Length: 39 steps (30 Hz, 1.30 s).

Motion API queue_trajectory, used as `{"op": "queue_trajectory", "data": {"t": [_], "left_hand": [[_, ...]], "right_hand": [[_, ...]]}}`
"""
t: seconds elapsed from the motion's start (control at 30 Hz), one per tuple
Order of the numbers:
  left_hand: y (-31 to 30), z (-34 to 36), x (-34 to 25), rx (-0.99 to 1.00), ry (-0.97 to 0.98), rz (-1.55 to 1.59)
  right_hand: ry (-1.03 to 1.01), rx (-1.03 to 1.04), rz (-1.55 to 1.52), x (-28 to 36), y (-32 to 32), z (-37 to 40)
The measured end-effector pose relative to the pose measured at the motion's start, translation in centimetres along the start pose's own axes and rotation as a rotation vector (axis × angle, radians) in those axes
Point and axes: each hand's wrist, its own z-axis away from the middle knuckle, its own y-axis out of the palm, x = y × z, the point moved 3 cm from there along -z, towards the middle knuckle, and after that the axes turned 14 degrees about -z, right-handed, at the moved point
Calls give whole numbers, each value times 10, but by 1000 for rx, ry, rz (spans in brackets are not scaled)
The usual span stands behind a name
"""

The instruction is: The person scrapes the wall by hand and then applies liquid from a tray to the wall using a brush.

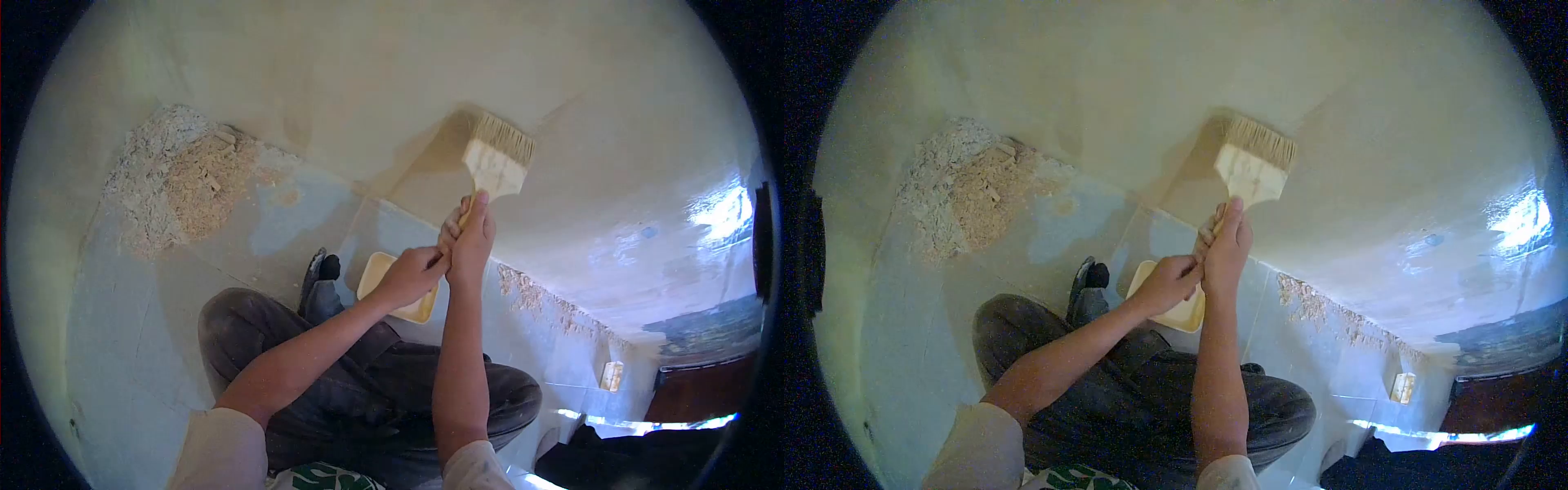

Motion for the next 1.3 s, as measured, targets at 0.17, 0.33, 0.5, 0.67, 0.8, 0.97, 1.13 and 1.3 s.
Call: {"op": "queue_trajectory", "data": {"t": [0.17,0.33,0.5,0.67,0.8,0.97,1.13,1.3], "left_hand": [[-11,-4,18,-98,-149,118],[14,21,49,-180,-271,127],[29,36,33,-171,-183,74],[21,30,0,-104,-41,33],[-2,11,-30,-114,128,61],[-8,-2,-10,-42,-42,108],[10,10,45,-105,-142,100],[15,32,23,89,-333,282]], "right_hand": [[52,-8,-74,-30,8,-13],[182,-56,-60,-66,-14,-3],[319,-67,9,-50,-33,15],[169,-38,29,-1,-16,24],[103,47,-80,31,6,14],[178,13,-78,-5,6,-12],[304,-45,-99,-59,-22,-9],[524,-11,-67,-74,-56,-2]]}}
